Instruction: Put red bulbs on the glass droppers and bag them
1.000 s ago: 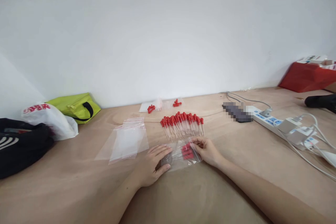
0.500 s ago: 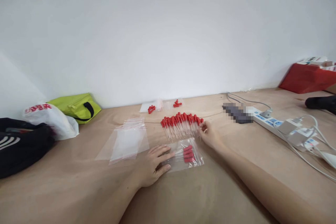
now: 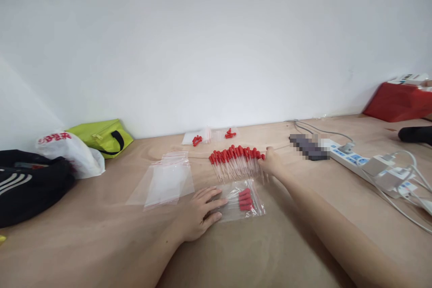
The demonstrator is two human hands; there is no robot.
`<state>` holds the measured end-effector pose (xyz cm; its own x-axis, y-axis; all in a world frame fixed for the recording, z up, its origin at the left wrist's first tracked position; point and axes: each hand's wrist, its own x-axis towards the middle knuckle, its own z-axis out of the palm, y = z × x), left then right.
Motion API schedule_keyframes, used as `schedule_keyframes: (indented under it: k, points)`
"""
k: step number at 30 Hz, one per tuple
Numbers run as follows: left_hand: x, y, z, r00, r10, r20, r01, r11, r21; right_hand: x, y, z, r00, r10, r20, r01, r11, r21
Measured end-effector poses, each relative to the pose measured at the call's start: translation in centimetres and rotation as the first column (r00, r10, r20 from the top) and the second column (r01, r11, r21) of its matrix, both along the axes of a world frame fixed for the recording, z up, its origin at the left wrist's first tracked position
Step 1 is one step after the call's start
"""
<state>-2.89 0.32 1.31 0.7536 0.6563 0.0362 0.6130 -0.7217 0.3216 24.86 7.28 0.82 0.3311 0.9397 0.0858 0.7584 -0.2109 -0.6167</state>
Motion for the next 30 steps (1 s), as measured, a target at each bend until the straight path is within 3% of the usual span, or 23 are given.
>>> schedule_keyframes:
  k: [3,5,8,11,22,30]
  points:
    - [0.0,0.0,-0.1,1.0,0.0,0.01,0.0,1.0,0.0,0.9,-1.6,0.0,0.996,0.052,-0.077,-0.051,0.998,0.022]
    - [0.0,0.1,-0.1,1.0,-0.002,0.015,0.002,1.0,0.005,1.3,-3.0,-0.5,0.96,0.112,-0.257,-0.091,0.991,0.093]
    - [0.0,0.1,-0.1,1.0,-0.007,0.015,0.007,1.0,0.012,1.1,-5.2,-1.8,0.794,0.206,-0.572,-0.073,0.966,0.247]
    - [0.1,0.1,0.1,1.0,-0.005,0.017,0.005,1.0,0.014,0.1,-6.6,-3.0,0.655,0.24,-0.716,0.01,0.945,0.326]
    - [0.1,0.2,0.1,1.0,-0.002,0.014,0.001,1.0,0.022,-2.1,-6.6,-3.9,0.506,0.31,-0.805,0.074,0.914,0.398]
    - [0.1,0.1,-0.1,0.999,-0.002,0.038,0.001,1.0,0.029,-2.0,-7.2,-3.4,0.419,0.267,-0.868,0.043,0.949,0.313]
